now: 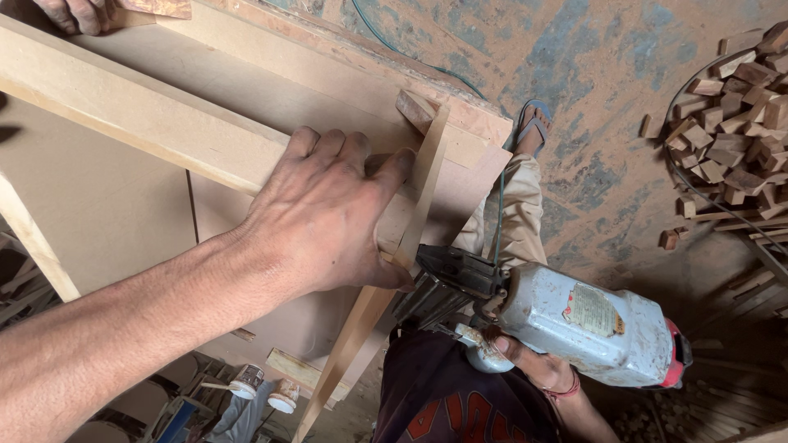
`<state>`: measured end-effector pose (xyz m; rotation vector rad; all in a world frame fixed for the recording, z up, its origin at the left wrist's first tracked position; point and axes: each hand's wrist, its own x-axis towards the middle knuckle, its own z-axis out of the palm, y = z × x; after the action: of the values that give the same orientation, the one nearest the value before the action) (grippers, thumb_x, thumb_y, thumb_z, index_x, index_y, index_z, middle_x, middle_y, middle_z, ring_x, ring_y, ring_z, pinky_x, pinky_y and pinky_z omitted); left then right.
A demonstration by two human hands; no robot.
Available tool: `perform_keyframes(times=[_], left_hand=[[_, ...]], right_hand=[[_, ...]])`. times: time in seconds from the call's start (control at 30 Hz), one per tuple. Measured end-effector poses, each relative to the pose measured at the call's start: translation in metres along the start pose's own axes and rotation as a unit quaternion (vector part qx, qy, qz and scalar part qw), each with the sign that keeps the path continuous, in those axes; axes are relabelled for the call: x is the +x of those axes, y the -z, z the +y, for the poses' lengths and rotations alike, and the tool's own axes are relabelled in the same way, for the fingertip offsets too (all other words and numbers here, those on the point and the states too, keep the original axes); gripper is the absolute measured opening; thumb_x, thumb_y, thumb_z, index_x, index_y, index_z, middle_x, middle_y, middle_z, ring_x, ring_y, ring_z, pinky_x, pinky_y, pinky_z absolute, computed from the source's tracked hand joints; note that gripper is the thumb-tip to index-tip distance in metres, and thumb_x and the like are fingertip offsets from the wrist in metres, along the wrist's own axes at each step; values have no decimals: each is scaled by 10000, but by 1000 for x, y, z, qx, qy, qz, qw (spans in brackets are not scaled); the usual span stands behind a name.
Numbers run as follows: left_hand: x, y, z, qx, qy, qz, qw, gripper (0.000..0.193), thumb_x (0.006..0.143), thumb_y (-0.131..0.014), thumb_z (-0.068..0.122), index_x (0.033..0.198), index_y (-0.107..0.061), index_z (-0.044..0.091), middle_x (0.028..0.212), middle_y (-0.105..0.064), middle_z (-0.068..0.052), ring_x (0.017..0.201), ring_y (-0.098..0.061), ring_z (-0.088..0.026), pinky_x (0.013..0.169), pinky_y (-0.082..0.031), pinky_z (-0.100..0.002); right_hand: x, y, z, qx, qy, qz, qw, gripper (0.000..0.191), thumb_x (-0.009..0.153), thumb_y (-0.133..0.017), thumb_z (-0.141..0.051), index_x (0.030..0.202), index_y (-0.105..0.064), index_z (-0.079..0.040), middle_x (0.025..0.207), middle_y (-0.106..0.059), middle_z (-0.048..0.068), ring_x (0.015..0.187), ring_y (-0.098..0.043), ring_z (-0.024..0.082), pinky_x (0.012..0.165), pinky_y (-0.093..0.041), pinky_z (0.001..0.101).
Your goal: The person applies glue to the edges of wooden panels and then uses a pneumatic nail gun to fasten them together, assembling a drawer-like wooden structure.
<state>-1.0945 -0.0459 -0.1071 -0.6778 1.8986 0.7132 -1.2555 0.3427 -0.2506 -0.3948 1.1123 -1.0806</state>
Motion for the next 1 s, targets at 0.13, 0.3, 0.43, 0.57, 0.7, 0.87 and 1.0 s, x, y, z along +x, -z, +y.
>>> perform_keyframes(times=[0.13, 0.3, 0.43, 0.57, 0.7, 0.87, 1.0], left_hand=[[0, 0, 0, 4, -6, 16, 1000, 1306, 561, -838, 852, 1478, -432, 17, 1070, -641, -262, 1140, -567, -357, 980, -346, -491], [2, -7, -1, -9, 6, 16, 1000, 1312, 554, -837, 857, 1503, -428, 48, 1094, -626, -234, 1068, -582, -331, 953, -371, -479], [-5, -8, 8, -17, 14, 7, 1000, 1232, 542, -833, 820, 1452, -468, 73, 1086, -624, -192, 1038, -577, -321, 944, -392, -472], [-20, 5, 9, -50, 21, 27, 998, 1066, 595, -839, 696, 1448, -478, 169, 1150, -618, -145, 1138, -558, -295, 1032, -384, -450], [-46, -18, 0, 22, -90, 379, 921, 1278, 468, -826, 847, 1462, -521, 103, 1361, -525, -247, 1234, -503, -372, 1059, -339, -509], [-93, -127, 17, -180, -21, 512, 840, 846, 768, -802, 480, 1479, -508, 129, 1524, -450, -176, 1367, -467, -383, 1168, -331, -529], [-89, -182, 59, -368, 51, 493, 787, 749, 840, -765, 379, 1479, -501, 91, 1476, -496, -241, 1212, -544, -403, 1024, -394, -520]], right_hand=[[1, -5, -16, -82, 8, 12, 997, 528, 899, -744, -81, 1396, -583, -7, 1239, -708, 96, 1108, -659, 226, 969, -544, 367], [-3, -3, -20, -90, 18, 36, 995, 385, 869, -745, -26, 1241, -651, 9, 1121, -722, 90, 999, -675, 193, 882, -548, 337], [-12, -6, -23, -119, -36, 72, 990, 221, 863, -742, -21, 1074, -692, 17, 967, -712, 78, 847, -656, 177, 757, -539, 317], [-5, -3, -30, 61, -68, 149, 985, 111, 893, -757, 10, 964, -678, 44, 803, -671, 85, 679, -600, 169, 629, -498, 307], [-2, 41, -63, -108, -69, 221, 967, 104, 846, -728, -5, 931, -670, 11, 789, -674, 63, 645, -611, 146, 580, -507, 298], [7, 87, -104, -323, -82, 288, 898, 150, 907, -730, -78, 1025, -731, 16, 878, -698, 22, 763, -622, 117, 672, -505, 277], [36, 87, -137, -511, -117, 218, 823, 228, 905, -773, -141, 1048, -726, 30, 908, -737, 79, 821, -672, 183, 761, -530, 320]])
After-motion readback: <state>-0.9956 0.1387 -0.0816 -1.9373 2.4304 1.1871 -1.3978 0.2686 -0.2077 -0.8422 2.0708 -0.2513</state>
